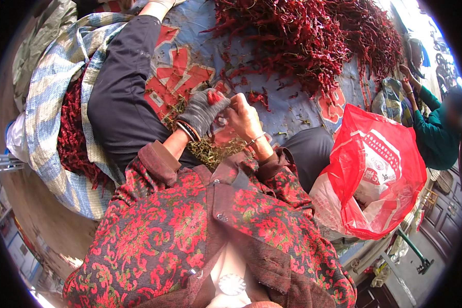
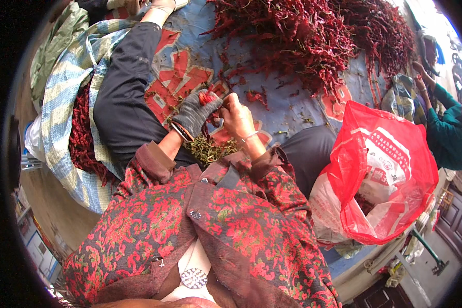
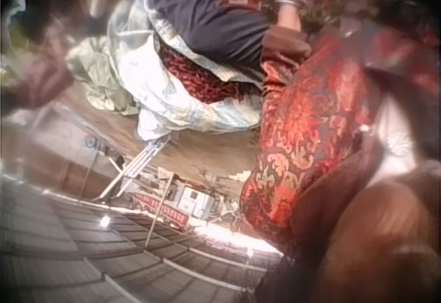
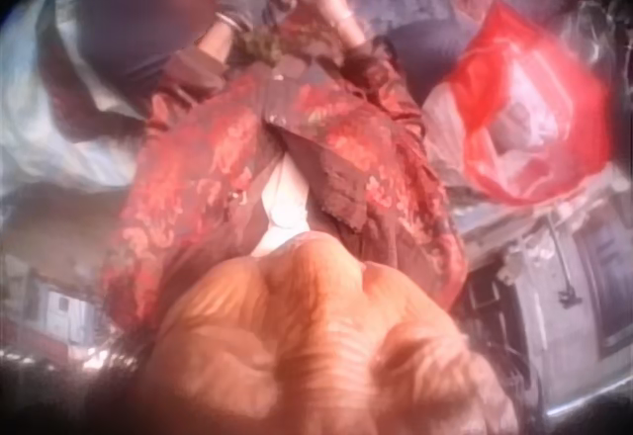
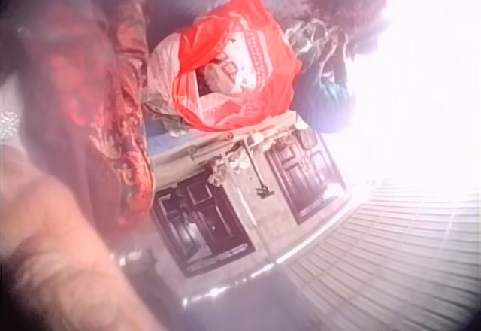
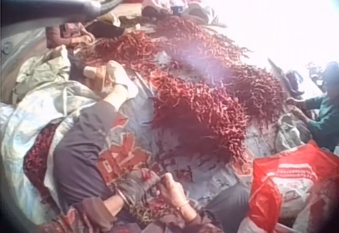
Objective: The person sits on a tarp and repeatedly picks up dried red chilies, removes the stems by hand, and places the de-stemmed chilies into a red plastic bag. The person wears a glove on the left hand and processes the chilies one by one.
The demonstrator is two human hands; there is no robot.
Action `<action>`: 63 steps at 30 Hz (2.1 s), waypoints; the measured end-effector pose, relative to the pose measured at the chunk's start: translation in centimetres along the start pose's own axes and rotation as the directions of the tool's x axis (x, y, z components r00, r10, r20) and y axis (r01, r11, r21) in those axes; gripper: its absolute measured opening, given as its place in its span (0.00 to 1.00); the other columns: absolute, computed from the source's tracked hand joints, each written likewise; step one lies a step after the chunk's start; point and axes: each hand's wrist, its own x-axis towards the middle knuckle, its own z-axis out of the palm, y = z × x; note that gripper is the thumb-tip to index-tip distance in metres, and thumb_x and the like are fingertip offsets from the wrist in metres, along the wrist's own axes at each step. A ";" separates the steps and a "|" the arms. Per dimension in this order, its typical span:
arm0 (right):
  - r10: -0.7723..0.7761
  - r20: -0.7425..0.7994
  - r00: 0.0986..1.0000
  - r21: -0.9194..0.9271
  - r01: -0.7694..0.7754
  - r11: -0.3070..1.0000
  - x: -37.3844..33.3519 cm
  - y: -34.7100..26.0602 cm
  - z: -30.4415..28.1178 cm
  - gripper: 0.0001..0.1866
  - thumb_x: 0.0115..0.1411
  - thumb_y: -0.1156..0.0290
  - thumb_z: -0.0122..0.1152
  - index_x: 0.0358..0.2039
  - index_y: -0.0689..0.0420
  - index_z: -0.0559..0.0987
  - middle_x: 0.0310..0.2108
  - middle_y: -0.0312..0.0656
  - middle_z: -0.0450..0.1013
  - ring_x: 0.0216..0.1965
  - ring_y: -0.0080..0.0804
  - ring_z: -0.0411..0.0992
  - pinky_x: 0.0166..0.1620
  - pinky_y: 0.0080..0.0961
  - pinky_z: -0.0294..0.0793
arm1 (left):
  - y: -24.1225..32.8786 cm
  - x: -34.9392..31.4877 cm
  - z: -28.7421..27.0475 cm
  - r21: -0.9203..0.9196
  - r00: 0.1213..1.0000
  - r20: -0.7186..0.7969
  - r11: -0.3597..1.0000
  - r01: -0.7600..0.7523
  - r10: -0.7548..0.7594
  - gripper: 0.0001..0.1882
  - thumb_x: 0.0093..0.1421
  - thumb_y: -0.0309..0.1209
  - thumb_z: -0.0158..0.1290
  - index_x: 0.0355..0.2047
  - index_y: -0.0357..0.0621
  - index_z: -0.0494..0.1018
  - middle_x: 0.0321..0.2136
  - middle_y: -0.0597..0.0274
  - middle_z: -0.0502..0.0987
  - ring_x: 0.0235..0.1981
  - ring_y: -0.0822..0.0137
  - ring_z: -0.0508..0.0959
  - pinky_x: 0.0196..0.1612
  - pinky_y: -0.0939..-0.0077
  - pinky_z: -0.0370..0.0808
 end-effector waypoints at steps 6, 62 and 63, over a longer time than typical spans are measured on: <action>0.351 0.009 0.937 -0.144 -0.346 0.927 0.5 1.9 1.1 0.09 0.55 0.67 0.54 0.35 0.57 0.72 0.28 0.52 0.75 0.33 0.47 0.76 0.37 0.38 0.73 | -2.2 -0.4 -0.2 0.234 0.929 0.021 0.901 -0.364 0.370 0.07 0.59 0.32 0.55 0.32 0.42 0.73 0.24 0.66 0.76 0.24 0.74 0.75 0.29 0.78 0.73; -0.019 -0.084 0.996 0.185 0.035 0.982 -1.1 -1.0 -4.0 0.09 0.57 0.70 0.60 0.36 0.61 0.76 0.28 0.39 0.74 0.27 0.21 0.70 0.33 0.19 0.71 | -1.4 -0.1 1.9 -0.415 0.947 0.229 0.857 0.305 -0.226 0.09 0.53 0.32 0.62 0.33 0.43 0.76 0.28 0.67 0.78 0.27 0.76 0.75 0.29 0.82 0.71; 0.034 0.024 0.999 0.225 -0.039 0.974 -1.0 -0.7 -3.9 0.09 0.57 0.70 0.60 0.36 0.61 0.76 0.28 0.38 0.75 0.27 0.21 0.70 0.33 0.19 0.71 | -1.5 0.0 2.0 -0.384 0.936 0.274 0.867 0.318 -0.221 0.10 0.53 0.33 0.62 0.33 0.43 0.76 0.26 0.68 0.77 0.26 0.76 0.74 0.29 0.81 0.71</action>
